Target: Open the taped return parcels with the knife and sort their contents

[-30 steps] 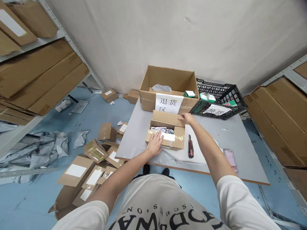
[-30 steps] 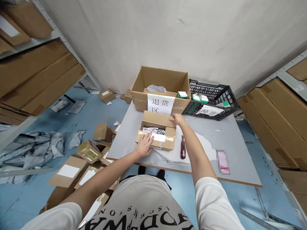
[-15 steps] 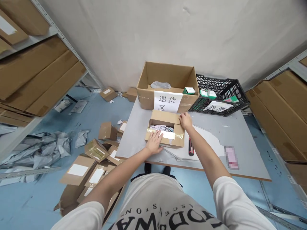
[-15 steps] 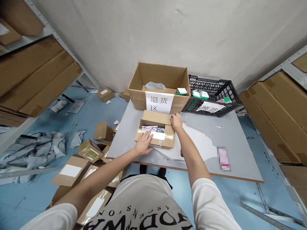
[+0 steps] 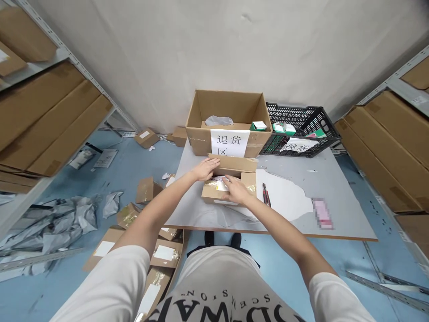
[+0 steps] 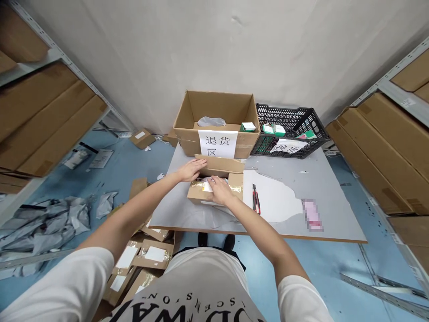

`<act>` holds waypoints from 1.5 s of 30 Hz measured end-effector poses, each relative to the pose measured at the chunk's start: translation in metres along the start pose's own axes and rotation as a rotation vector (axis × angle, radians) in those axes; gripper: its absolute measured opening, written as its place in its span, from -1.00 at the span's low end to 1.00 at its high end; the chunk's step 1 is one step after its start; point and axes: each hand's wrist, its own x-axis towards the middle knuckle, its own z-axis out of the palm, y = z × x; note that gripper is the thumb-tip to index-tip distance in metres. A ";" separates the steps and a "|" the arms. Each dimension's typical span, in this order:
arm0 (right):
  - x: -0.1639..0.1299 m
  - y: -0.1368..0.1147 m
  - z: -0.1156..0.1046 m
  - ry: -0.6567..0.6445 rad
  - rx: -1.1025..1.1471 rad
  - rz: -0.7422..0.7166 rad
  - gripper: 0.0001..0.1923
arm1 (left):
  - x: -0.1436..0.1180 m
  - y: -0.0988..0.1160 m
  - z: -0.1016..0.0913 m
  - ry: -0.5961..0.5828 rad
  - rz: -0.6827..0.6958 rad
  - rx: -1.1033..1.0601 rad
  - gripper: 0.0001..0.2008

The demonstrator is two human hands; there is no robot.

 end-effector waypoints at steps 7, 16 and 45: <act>0.012 -0.002 0.002 -0.284 -0.003 0.137 -0.13 | -0.009 -0.028 0.001 -0.287 0.091 -0.029 0.15; 0.006 -0.013 0.001 -0.119 -0.130 0.162 -0.57 | -0.009 -0.034 0.030 -0.247 0.068 -0.041 0.25; -0.029 0.005 0.011 -0.048 0.153 0.665 0.00 | 0.002 0.067 0.018 -0.150 -0.830 -0.286 0.28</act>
